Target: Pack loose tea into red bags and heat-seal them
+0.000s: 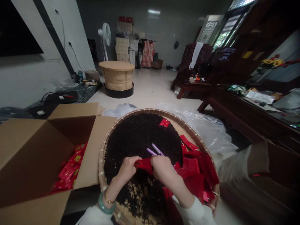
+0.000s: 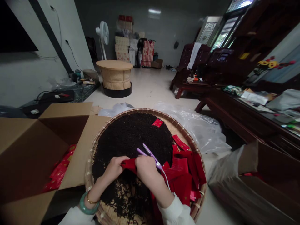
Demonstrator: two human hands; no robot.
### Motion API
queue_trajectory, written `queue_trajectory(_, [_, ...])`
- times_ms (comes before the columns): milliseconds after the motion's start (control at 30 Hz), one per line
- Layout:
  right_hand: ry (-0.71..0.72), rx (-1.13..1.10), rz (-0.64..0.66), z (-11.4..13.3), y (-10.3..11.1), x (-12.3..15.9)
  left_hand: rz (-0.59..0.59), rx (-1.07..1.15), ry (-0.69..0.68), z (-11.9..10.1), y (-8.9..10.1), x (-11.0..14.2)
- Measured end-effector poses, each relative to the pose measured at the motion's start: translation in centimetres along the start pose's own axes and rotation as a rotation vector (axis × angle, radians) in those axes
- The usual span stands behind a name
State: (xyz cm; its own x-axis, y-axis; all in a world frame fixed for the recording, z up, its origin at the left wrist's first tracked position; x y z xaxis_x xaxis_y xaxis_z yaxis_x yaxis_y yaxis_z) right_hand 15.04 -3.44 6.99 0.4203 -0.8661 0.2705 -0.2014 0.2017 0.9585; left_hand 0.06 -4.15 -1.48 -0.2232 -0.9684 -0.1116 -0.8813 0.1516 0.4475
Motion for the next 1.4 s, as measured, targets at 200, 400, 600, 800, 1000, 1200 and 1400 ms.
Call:
queue_trajectory(200, [0.035,-0.108,-0.084,-0.8,1.0,0.7,-0.067,0.073,0.066,0.3,0.0,-0.2])
queue_trajectory(400, [0.075,-0.187,-0.281,-1.0,1.8,1.5,-0.113,0.135,0.075,1.0,-0.2,-0.5])
queue_trajectory(600, [0.167,-0.547,-0.545,-1.9,2.9,3.0,-0.211,0.172,0.08,1.9,0.0,-0.7])
queue_trajectory(800, [0.164,-0.671,-0.422,-2.9,2.5,4.3,-0.299,0.303,0.022,2.4,0.3,-0.7])
queue_trajectory(1000, [0.304,-0.578,-0.443,-1.5,2.0,2.8,-0.263,0.389,0.098,1.9,0.0,-0.7])
queue_trajectory(1200, [0.231,-0.644,-0.38,-2.8,2.0,-0.6,0.17,0.711,0.306,-0.3,-0.2,-0.1])
queue_trajectory(1400, [0.226,-1.025,-0.28,-4.1,-0.4,-2.9,0.343,0.904,0.385,-0.9,0.1,0.3])
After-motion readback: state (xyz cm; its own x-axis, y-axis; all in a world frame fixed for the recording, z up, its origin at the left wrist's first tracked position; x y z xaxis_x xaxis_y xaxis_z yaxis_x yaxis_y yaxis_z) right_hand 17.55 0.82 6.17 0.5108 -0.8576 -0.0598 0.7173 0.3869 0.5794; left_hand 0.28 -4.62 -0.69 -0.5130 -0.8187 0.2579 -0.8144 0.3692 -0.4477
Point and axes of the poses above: each hand's wrist, its own x-axis away from the middle knuckle, its own y-axis out of the back of the hand, z = x × y, the point moved 2 cm from there along -x, towards the middle knuckle, and after that the axes turned 9 degrees about x, right-handed, at the moved point
